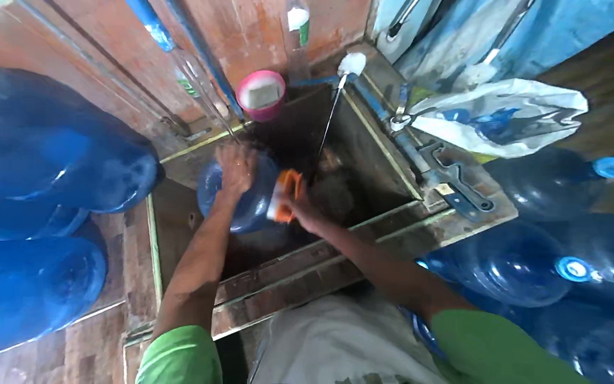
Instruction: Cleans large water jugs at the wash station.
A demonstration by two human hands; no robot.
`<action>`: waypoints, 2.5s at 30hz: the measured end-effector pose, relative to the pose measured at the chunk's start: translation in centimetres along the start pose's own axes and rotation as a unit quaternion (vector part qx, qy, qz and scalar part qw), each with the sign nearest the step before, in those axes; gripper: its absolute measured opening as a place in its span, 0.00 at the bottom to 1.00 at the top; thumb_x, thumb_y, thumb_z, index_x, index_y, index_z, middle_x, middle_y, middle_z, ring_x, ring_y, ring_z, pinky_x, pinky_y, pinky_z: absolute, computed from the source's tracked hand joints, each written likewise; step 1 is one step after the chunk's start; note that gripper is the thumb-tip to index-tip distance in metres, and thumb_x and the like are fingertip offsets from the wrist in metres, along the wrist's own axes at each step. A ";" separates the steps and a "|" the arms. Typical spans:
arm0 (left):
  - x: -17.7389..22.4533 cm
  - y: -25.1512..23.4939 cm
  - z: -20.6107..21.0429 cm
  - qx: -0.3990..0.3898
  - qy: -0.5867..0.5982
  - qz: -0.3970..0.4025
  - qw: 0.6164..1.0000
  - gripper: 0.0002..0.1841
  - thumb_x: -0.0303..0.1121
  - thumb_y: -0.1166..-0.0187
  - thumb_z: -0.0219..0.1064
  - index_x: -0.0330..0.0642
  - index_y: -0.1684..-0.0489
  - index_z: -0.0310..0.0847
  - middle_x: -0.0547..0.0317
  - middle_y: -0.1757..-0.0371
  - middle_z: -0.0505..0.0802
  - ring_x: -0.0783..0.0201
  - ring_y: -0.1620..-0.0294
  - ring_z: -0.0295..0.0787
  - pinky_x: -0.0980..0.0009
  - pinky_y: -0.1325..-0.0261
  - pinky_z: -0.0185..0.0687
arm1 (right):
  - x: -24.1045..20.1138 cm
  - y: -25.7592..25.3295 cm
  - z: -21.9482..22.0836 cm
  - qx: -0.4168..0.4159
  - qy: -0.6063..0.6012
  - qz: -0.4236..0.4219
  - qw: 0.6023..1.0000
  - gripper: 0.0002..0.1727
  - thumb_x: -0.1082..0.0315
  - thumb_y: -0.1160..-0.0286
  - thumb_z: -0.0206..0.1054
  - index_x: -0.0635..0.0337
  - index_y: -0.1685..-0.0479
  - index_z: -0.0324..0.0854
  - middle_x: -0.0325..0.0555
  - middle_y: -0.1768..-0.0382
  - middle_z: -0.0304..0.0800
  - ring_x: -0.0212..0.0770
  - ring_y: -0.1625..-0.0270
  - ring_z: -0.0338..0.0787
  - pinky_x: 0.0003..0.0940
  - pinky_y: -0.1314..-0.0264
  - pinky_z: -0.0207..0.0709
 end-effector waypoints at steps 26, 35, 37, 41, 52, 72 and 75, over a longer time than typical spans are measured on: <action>-8.8 18.7 -0.4 0.023 0.223 -0.434 0.873 0.47 0.69 0.15 0.46 0.59 0.01 0.26 0.32 0.04 0.39 0.26 0.08 0.45 0.26 0.17 0.55 | -23.6 -8.8 -28.1 0.005 0.744 -0.224 0.630 0.18 0.79 0.27 0.71 0.64 0.37 0.86 0.61 0.30 0.86 0.72 0.23 0.77 0.72 0.20 0.65; -4.2 18.6 -1.4 0.039 0.123 -0.362 0.923 0.58 0.57 0.36 0.83 0.65 0.04 0.44 0.25 0.07 0.34 0.22 0.09 0.44 0.29 0.21 0.63 | -23.4 -6.2 -30.4 0.081 0.759 -0.172 0.622 0.29 0.79 0.30 0.72 0.53 0.26 0.81 0.71 0.32 0.84 0.81 0.23 0.73 0.83 0.30 0.67; -3.9 18.6 -1.6 0.052 0.096 -0.349 0.931 0.53 0.49 0.33 0.83 0.68 0.06 0.47 0.22 0.08 0.39 0.19 0.12 0.50 0.28 0.26 0.69 | -23.3 -5.5 -31.0 0.095 0.760 -0.150 0.625 0.32 0.77 0.29 0.74 0.50 0.21 0.79 0.72 0.26 0.79 0.83 0.22 0.71 0.84 0.30 0.64; -4.1 17.4 -0.7 0.037 0.067 -0.324 0.943 0.47 0.54 0.29 0.79 0.73 0.08 0.53 0.21 0.08 0.40 0.18 0.11 0.43 0.23 0.25 0.60 | -22.4 -6.9 -30.2 0.060 0.772 -0.165 0.611 0.40 0.81 0.34 0.75 0.53 0.16 0.73 0.66 0.18 0.72 0.78 0.19 0.70 0.82 0.24 0.62; -1.2 16.4 -2.2 0.037 0.068 -0.277 0.958 0.41 0.55 0.22 0.72 0.61 0.08 0.58 0.34 0.07 0.55 0.24 0.08 0.40 0.17 0.27 0.52 | -21.9 -6.3 -30.4 0.057 0.789 -0.169 0.588 0.26 0.81 0.31 0.70 0.50 0.33 0.87 0.59 0.30 0.86 0.78 0.23 0.74 0.83 0.32 0.69; 0.4 16.9 0.2 0.109 0.003 -0.231 0.967 0.38 0.55 0.19 0.67 0.39 0.14 0.68 0.40 0.13 0.74 0.37 0.11 0.63 0.34 0.11 0.50 | 16.0 -16.9 -7.6 0.061 0.135 0.234 0.961 0.51 0.24 0.18 0.42 0.55 0.07 0.52 0.62 0.12 0.61 0.61 0.13 0.66 0.69 0.20 0.67; 0.3 17.0 -0.3 0.118 0.016 -0.230 0.966 0.36 0.53 0.18 0.66 0.38 0.15 0.70 0.44 0.15 0.77 0.38 0.12 0.66 0.33 0.12 0.50 | 16.7 -16.4 -5.6 0.046 0.019 0.243 0.969 0.49 0.24 0.18 0.37 0.50 0.08 0.55 0.57 0.14 0.66 0.57 0.16 0.70 0.68 0.23 0.70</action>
Point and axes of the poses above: each hand's wrist, its own y-axis away from the middle knuckle, its own z-axis out of the palm, x = y × z, the point moved 9 cm from there along -y, towards the middle knuckle
